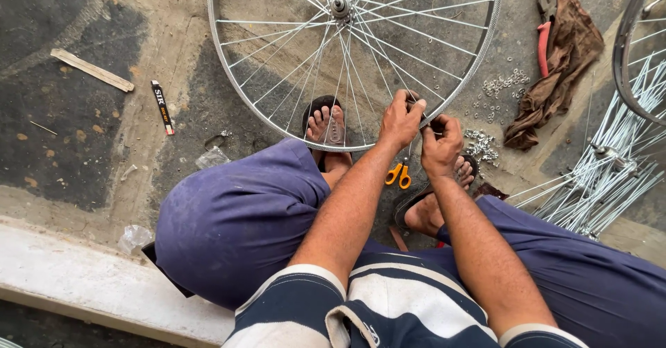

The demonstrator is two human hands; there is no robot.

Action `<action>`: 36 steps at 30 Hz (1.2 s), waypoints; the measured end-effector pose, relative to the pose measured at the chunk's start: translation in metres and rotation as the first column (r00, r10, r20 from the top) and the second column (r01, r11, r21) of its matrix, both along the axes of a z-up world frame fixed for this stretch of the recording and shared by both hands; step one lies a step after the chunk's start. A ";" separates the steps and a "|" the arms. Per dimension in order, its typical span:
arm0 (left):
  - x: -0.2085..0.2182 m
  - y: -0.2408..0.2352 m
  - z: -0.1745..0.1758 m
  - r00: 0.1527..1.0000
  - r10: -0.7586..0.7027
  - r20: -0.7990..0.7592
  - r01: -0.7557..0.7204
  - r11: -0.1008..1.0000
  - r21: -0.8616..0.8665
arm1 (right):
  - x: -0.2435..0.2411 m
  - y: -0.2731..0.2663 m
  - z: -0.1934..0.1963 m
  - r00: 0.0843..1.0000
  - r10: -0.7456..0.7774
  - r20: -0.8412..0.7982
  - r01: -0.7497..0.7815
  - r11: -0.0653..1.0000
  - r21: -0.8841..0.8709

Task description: The person is assembling a bicycle wheel by inserting spokes and securing them with nipples. They repeatedly pick up nipples from the floor and screw them onto the spoke ends at the rim.

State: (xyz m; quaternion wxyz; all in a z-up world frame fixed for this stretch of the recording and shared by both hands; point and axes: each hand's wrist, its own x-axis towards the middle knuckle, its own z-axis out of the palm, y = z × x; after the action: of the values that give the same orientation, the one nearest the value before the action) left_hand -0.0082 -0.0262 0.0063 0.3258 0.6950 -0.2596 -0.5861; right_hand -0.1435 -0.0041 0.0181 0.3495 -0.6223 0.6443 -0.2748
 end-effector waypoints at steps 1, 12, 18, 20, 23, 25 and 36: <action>-0.001 0.002 0.000 1.000 0.006 0.003 -0.006 1.000 -0.011 | -0.002 0.001 0.000 0.999 -0.011 0.031 0.010 0.999 0.031; -0.003 0.001 0.000 0.999 0.032 -0.019 -0.033 0.999 -0.033 | 0.001 0.002 0.006 1.000 -0.018 -0.017 0.018 1.000 0.022; -0.003 0.001 0.004 1.000 0.016 -0.006 -0.016 1.000 0.001 | -0.002 0.002 0.000 0.999 -0.017 -0.037 0.019 0.999 0.050; -0.001 -0.002 0.006 1.000 0.008 0.006 -0.008 1.000 0.022 | 0.000 -0.001 -0.001 0.997 -0.006 -0.080 0.007 1.000 0.015; -0.001 -0.001 0.007 1.000 0.011 -0.018 -0.010 0.999 0.042 | -0.001 0.001 0.001 1.000 -0.023 -0.013 0.023 0.999 0.030; -0.001 -0.001 0.008 0.999 0.012 -0.029 -0.010 0.998 0.060 | -0.001 0.002 0.004 0.999 -0.034 0.036 0.030 0.995 0.094; 0.000 -0.002 0.009 0.999 0.033 0.006 -0.033 0.999 0.006 | 0.001 0.001 -0.001 1.000 -0.013 0.004 0.013 0.999 -0.048</action>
State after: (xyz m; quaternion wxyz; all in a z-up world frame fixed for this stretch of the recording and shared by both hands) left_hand -0.0077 -0.0284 0.0148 0.3326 0.7020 -0.2473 -0.5791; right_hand -0.1424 -0.0034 0.0172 0.3338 -0.6258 0.6411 -0.2934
